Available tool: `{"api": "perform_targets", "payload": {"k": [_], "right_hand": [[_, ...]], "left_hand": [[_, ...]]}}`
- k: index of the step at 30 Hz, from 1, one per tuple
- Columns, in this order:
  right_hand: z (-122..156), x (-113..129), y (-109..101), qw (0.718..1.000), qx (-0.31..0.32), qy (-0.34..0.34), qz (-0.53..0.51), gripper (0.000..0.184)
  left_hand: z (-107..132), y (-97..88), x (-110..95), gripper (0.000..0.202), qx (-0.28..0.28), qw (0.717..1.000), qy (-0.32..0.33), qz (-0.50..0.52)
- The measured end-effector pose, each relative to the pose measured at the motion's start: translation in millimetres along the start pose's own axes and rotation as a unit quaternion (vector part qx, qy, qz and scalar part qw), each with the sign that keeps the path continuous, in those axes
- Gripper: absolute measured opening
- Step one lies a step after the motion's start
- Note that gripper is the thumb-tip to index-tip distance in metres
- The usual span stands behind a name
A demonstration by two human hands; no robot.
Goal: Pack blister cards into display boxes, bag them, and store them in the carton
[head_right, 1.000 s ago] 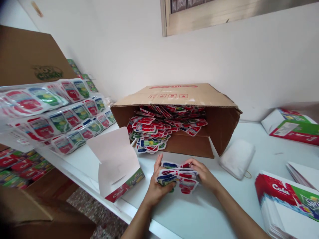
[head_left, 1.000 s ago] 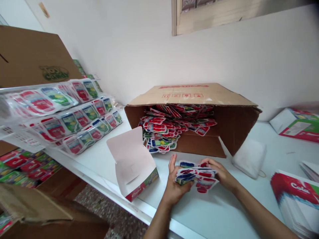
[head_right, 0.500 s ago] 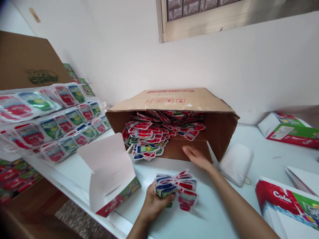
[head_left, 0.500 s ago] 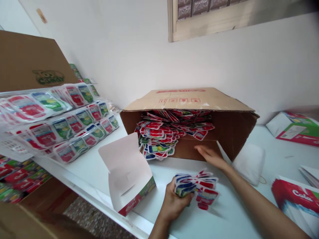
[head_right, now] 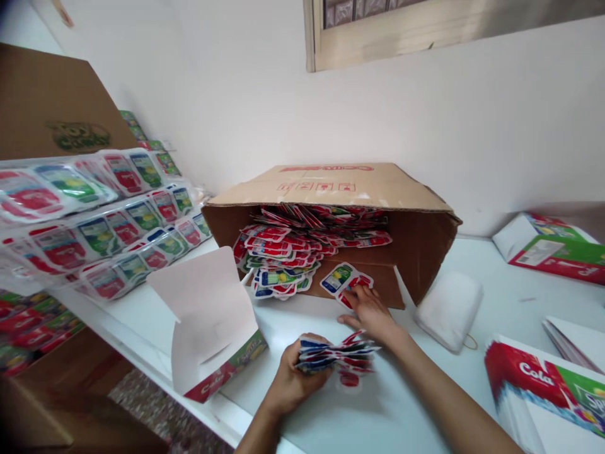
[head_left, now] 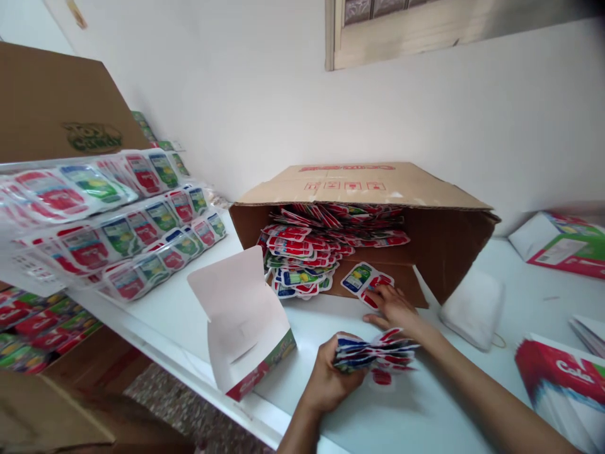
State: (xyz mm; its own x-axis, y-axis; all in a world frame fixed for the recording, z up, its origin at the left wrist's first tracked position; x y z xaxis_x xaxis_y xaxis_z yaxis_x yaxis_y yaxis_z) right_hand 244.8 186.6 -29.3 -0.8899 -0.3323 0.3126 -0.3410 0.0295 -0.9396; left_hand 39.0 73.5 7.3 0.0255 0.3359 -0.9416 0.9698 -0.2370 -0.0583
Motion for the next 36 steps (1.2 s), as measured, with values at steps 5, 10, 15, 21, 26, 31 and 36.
{"api": "perform_targets", "payload": {"k": [5, 10, 15, 21, 26, 31, 36], "right_hand": [[3.1, 8.9, -3.0, 0.997, -0.039, -0.004, -0.061, 0.039], [20.9, 30.0, -54.1, 0.982, 0.003, -0.022, -0.188, 0.038], [40.2, 50.8, -96.4, 0.928, 0.222, -0.031, -0.297, 0.040], [-7.5, 24.1, -74.7, 0.961, 0.174, 0.018, -0.214, 0.044], [-104.8, -4.4, -53.4, 0.983, -0.056, 0.160, -0.065, 0.033], [-150.6, -10.3, -42.3, 0.981, -0.102, 0.153, -0.063, 0.025], [-102.4, -18.0, -36.2, 0.976, -0.102, 0.140, -0.135, 0.021]], "left_hand": [[3.1, -1.0, -0.1, 0.027, -0.013, 0.999, -0.003, -0.031], [1.0, -5.9, 2.8, 0.032, -0.042, 0.981, 0.105, -0.158], [1.9, -4.7, 7.7, 0.044, -0.024, 0.993, 0.065, -0.097], [1.7, -2.1, 10.8, 0.083, -0.021, 0.998, -0.045, 0.027], [-1.6, -2.7, 3.3, 0.033, 0.001, 1.000, -0.018, 0.002], [0.0, -3.0, 5.4, 0.035, 0.002, 0.999, -0.032, 0.037], [-2.4, -3.3, 7.3, 0.034, 0.006, 1.000, -0.016, 0.017]]}}
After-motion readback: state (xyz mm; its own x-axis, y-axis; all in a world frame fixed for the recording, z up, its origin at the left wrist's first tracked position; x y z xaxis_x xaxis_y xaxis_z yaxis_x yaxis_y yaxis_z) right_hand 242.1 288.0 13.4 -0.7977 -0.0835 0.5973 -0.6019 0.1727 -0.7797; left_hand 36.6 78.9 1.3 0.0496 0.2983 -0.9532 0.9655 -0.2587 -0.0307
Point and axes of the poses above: each hand's wrist, its own z-axis away from the middle knuckle, its own y-axis out of the palm, x = y × z, the point moved 2 cm from there along -z, towards the middle knuckle, and after that the axes turned 11 degrees about y, right-handed, at the moved point
